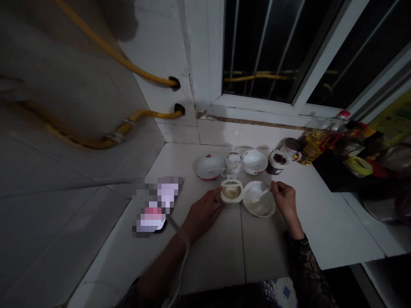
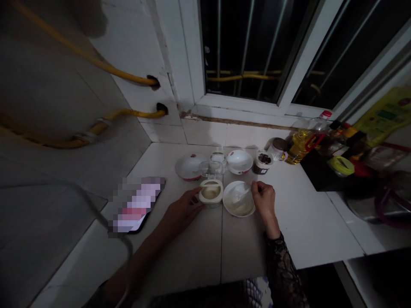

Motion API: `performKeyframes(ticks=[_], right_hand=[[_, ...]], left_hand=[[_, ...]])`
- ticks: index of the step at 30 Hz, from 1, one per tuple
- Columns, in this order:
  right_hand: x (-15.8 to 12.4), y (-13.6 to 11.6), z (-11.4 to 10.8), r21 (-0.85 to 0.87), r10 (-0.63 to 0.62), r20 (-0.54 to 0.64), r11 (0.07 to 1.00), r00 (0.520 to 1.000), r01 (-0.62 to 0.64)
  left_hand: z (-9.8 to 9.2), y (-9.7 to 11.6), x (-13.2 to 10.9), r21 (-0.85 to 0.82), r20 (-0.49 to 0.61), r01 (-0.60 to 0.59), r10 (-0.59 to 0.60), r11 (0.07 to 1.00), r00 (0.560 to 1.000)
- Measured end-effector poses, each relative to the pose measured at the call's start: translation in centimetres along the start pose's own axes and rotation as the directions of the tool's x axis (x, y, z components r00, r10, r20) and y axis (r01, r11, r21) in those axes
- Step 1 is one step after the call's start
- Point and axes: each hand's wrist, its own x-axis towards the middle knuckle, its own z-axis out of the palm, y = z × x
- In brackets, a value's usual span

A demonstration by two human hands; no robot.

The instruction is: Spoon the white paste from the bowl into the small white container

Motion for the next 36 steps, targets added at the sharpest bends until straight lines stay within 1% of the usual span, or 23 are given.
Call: performKeyframes(ticks=[2, 5, 7, 9, 10, 12, 13, 14, 15, 17, 18, 19, 20, 21, 22, 24, 27, 29, 30, 32, 36], right_hand=[[0.1, 0.1, 0.1, 0.032, 0.035, -0.004, 0.999, 0.999, -0.035], [0.3, -0.2, 0.2, 0.127, 0.1, -0.015, 0.987, 0.995, -0.097], [0.5, -0.8, 0.4, 0.2, 0.113, -0.051, 0.975, 0.992, -0.101], [0.4, -1.9, 0.6, 0.234, 0.082, -0.115, 0.971, 0.99, -0.053], [0.3, -2.5, 0.8, 0.229, 0.042, -0.164, 0.973, 0.986, -0.004], [-0.2, -3.8, 1.2, 0.17, -0.089, -0.271, 0.976, 0.958, 0.139], [-0.5, -4.3, 1.5, 0.115, -0.182, -0.315, 0.967, 0.931, 0.228], [-0.9, -4.8, 1.7, 0.048, -0.293, -0.332, 0.944, 0.896, 0.326], [-1.2, -5.1, 2.0, -0.023, -0.415, -0.312, 0.902, 0.854, 0.43], [-1.9, -5.4, 2.5, -0.14, -0.641, -0.184, 0.768, 0.745, 0.625], [-2.1, -5.5, 2.6, -0.176, -0.719, -0.116, 0.694, 0.686, 0.698], [-2.3, -5.6, 2.7, -0.201, -0.769, -0.068, 0.635, 0.636, 0.746], [-2.4, -5.6, 2.7, -0.222, -0.795, -0.049, 0.599, 0.604, 0.77], [-2.4, -5.7, 2.7, -0.238, -0.804, -0.055, 0.587, 0.593, 0.774], [-2.3, -5.7, 2.6, -0.244, -0.799, -0.079, 0.595, 0.596, 0.766], [-2.1, -5.6, 2.3, -0.221, -0.76, -0.149, 0.65, 0.633, 0.727], [-1.5, -5.0, 1.6, -0.142, -0.632, -0.28, 0.772, 0.723, 0.62], [-1.0, -4.1, 1.2, -0.111, -0.528, -0.319, 0.846, 0.787, 0.522], [-0.7, -3.5, 0.9, -0.111, -0.491, -0.31, 0.869, 0.814, 0.482], [-0.2, -2.2, 0.6, -0.143, -0.468, -0.241, 0.883, 0.85, 0.446], [0.5, -0.3, 0.6, -0.25, -0.507, -0.055, 0.841, 0.86, 0.48]], left_hand=[[-0.1, 0.0, 0.0, -0.001, 0.001, -0.007, 0.007, 1.0, 1.0], [-0.2, 0.1, 0.0, 0.003, 0.02, 0.008, -0.008, 1.0, 1.0], [-0.2, 0.1, 0.0, 0.009, 0.027, 0.021, -0.022, 1.0, 0.999], [-0.2, 0.1, 0.0, 0.01, 0.019, 0.018, -0.018, 1.0, 1.0], [-0.1, 0.0, 0.0, 0.009, 0.011, 0.013, -0.013, 1.0, 1.0], [0.0, 0.0, 0.0, 0.01, 0.002, 0.009, -0.009, 1.0, 1.0], [0.1, -0.1, 0.0, 0.011, 0.003, 0.012, -0.012, 1.0, 1.0], [0.1, -0.1, 0.0, 0.012, 0.009, 0.019, -0.019, 1.0, 1.0], [0.1, -0.1, 0.0, 0.012, 0.016, 0.024, -0.024, 1.0, 1.0], [0.2, -0.1, 0.0, 0.005, 0.024, 0.027, -0.027, 1.0, 0.999], [0.2, -0.1, 0.0, 0.003, 0.024, 0.029, -0.029, 1.0, 0.999], [0.1, -0.1, 0.0, 0.002, 0.023, 0.032, -0.032, 1.0, 0.999], [0.1, -0.1, 0.0, 0.002, 0.021, 0.035, -0.035, 0.999, 0.999], [0.1, -0.1, 0.0, 0.004, 0.021, 0.037, -0.037, 0.999, 0.999], [0.1, -0.1, 0.0, 0.004, 0.021, 0.039, -0.039, 0.999, 0.999], [0.1, -0.1, -0.1, 0.003, 0.019, 0.034, -0.034, 0.999, 0.999], [0.1, -0.2, -0.1, 0.004, 0.03, 0.031, -0.031, 1.0, 0.999], [0.1, -0.2, -0.1, 0.006, 0.043, 0.043, -0.044, 0.999, 0.998], [0.1, -0.2, -0.2, 0.005, 0.048, 0.052, -0.052, 0.999, 0.998], [0.0, -0.1, -0.2, 0.003, 0.054, 0.063, -0.063, 0.998, 0.997], [0.0, -0.1, -0.2, 0.006, 0.055, 0.053, -0.054, 0.999, 0.997]])
